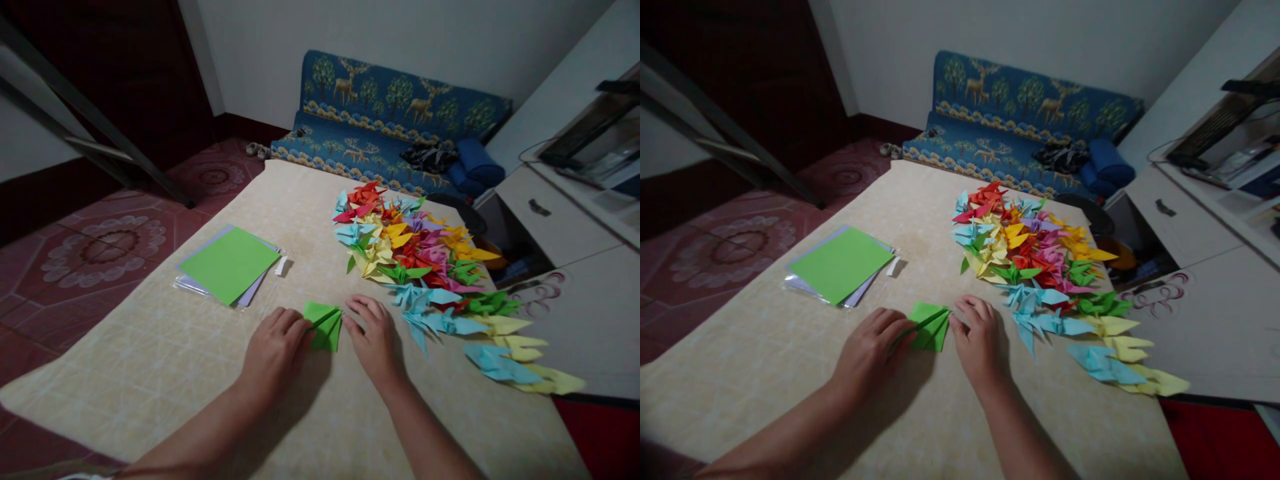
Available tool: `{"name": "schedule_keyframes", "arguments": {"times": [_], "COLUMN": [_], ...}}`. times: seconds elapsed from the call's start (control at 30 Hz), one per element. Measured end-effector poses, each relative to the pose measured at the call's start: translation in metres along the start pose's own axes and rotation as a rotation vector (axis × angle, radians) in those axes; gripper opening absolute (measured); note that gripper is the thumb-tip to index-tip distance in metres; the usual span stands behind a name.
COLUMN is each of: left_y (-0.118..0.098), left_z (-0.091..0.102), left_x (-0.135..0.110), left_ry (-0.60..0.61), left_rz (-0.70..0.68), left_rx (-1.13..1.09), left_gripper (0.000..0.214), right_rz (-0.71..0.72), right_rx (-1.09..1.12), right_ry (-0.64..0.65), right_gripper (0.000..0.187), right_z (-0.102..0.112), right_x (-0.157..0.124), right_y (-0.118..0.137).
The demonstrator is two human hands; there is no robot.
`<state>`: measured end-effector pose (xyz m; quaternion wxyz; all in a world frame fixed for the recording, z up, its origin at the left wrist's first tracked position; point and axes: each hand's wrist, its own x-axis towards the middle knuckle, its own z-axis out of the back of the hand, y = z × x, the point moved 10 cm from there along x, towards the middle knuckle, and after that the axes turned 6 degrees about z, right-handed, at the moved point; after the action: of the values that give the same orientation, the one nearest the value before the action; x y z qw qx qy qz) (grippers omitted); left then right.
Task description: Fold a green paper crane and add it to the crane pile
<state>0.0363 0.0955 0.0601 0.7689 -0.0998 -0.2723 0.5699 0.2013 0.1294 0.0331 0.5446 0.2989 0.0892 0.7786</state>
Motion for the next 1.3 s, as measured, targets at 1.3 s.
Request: {"name": "schedule_keyframes", "arguments": {"times": [1.3], "left_y": [-0.004], "left_z": [-0.053], "left_x": [0.02], "left_ry": [0.163], "left_rz": [-0.019], "left_rx": [0.195], "left_gripper": [0.034], "right_rz": [-0.145], "right_rx": [-0.077], "right_ry": [0.149], "right_gripper": [0.01], "right_z": [-0.011], "right_x": [0.034], "right_y": [0.0]}}
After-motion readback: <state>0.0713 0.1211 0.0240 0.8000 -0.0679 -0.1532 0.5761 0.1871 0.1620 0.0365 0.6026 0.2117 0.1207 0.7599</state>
